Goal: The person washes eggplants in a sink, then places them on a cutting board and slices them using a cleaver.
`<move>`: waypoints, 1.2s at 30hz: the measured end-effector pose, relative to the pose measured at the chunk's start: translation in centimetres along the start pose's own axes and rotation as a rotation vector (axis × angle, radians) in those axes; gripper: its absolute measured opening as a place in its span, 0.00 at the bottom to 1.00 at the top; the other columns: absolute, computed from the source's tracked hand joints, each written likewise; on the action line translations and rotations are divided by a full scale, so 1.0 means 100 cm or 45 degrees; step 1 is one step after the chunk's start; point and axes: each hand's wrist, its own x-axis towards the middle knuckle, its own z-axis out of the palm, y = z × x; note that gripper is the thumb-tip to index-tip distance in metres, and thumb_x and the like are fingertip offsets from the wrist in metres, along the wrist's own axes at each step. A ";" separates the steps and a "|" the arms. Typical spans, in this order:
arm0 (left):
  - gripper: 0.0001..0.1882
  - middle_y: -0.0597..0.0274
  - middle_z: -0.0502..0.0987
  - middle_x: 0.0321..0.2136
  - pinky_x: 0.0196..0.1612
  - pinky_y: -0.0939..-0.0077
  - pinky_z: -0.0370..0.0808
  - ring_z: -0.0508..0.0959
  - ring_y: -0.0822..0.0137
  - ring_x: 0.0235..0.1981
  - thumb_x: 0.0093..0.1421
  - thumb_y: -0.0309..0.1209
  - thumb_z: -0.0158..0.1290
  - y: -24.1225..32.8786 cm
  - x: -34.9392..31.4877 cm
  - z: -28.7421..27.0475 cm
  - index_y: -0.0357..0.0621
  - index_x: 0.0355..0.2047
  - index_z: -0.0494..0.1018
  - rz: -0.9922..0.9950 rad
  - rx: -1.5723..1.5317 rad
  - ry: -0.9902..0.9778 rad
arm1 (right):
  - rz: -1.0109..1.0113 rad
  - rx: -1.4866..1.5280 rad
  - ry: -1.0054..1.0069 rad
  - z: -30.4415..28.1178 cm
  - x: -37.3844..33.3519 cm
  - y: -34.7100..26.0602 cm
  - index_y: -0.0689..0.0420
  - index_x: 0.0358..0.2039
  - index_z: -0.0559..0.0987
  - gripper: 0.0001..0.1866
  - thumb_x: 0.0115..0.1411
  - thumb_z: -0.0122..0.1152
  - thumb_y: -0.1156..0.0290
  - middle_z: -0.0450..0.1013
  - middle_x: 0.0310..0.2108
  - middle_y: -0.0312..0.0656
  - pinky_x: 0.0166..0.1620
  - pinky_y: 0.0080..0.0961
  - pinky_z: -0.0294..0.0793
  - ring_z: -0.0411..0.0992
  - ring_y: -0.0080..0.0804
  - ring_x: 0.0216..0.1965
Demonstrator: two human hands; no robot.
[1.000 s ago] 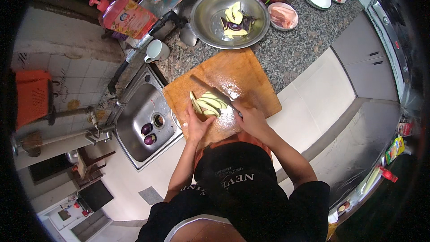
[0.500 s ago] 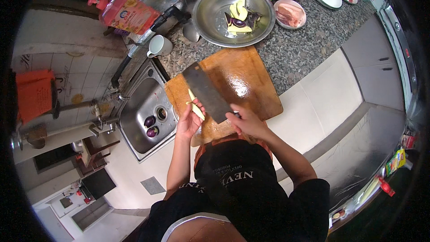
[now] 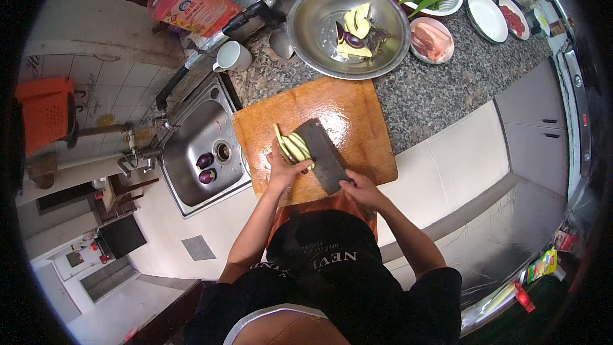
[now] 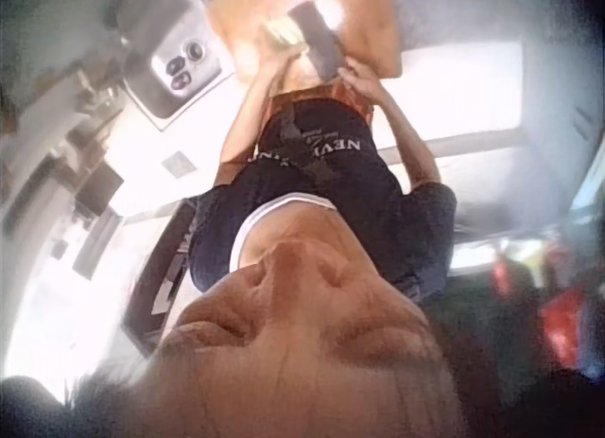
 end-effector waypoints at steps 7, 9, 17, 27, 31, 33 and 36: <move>0.49 0.47 0.64 0.47 0.55 0.66 0.58 0.61 0.52 0.49 0.36 0.25 0.67 0.009 0.001 -0.007 0.41 0.56 0.50 0.084 0.002 -0.023 | 0.044 0.003 -0.112 0.020 0.008 -0.026 0.57 0.34 0.64 0.07 0.62 0.44 0.67 0.60 0.12 0.32 0.16 0.17 0.61 0.59 0.19 0.12; 0.49 0.45 0.63 0.47 0.54 0.63 0.59 0.61 0.49 0.49 0.35 0.25 0.67 0.016 0.009 -0.011 0.42 0.56 0.51 0.145 0.011 -0.010 | 0.009 -0.024 -0.094 0.019 0.007 -0.037 0.58 0.36 0.64 0.08 0.62 0.43 0.67 0.60 0.12 0.32 0.17 0.17 0.61 0.60 0.19 0.12; 0.48 0.47 0.63 0.47 0.54 0.63 0.62 0.65 0.53 0.49 0.37 0.31 0.67 0.156 0.075 -0.029 0.42 0.57 0.51 0.598 -0.046 -0.013 | -0.279 -0.359 0.436 -0.007 -0.024 -0.148 0.58 0.46 0.65 0.14 0.60 0.47 0.70 0.63 0.15 0.33 0.18 0.17 0.62 0.62 0.18 0.14; 0.22 0.60 0.75 0.34 0.41 0.80 0.70 0.73 0.72 0.37 0.48 0.29 0.59 0.136 0.144 -0.006 0.35 0.43 0.69 0.432 -0.491 -0.243 | -0.547 -0.936 0.978 -0.065 -0.016 -0.192 0.57 0.54 0.62 0.22 0.59 0.48 0.71 0.66 0.16 0.36 0.20 0.20 0.65 0.63 0.20 0.15; 0.11 0.63 0.76 0.30 0.38 0.82 0.71 0.74 0.75 0.32 0.52 0.27 0.55 0.054 0.119 -0.059 0.37 0.36 0.73 0.415 -0.640 -0.105 | -0.425 -0.563 0.900 -0.038 -0.025 -0.193 0.56 0.55 0.61 0.21 0.60 0.47 0.70 0.62 0.15 0.31 0.17 0.16 0.60 0.59 0.16 0.14; 0.10 0.65 0.76 0.30 0.36 0.83 0.70 0.74 0.77 0.32 0.56 0.30 0.53 -0.017 0.112 -0.090 0.39 0.37 0.73 0.311 -0.576 0.000 | -0.433 -0.468 0.819 -0.022 -0.021 -0.186 0.54 0.55 0.60 0.21 0.61 0.47 0.70 0.62 0.15 0.31 0.16 0.15 0.59 0.60 0.16 0.13; 0.07 0.66 0.76 0.27 0.32 0.85 0.69 0.73 0.79 0.28 0.55 0.28 0.53 -0.098 0.085 -0.133 0.39 0.34 0.73 0.084 -0.772 0.068 | -0.387 -0.328 0.870 -0.001 -0.011 -0.161 0.51 0.55 0.59 0.21 0.61 0.46 0.70 0.61 0.15 0.29 0.15 0.13 0.58 0.58 0.15 0.12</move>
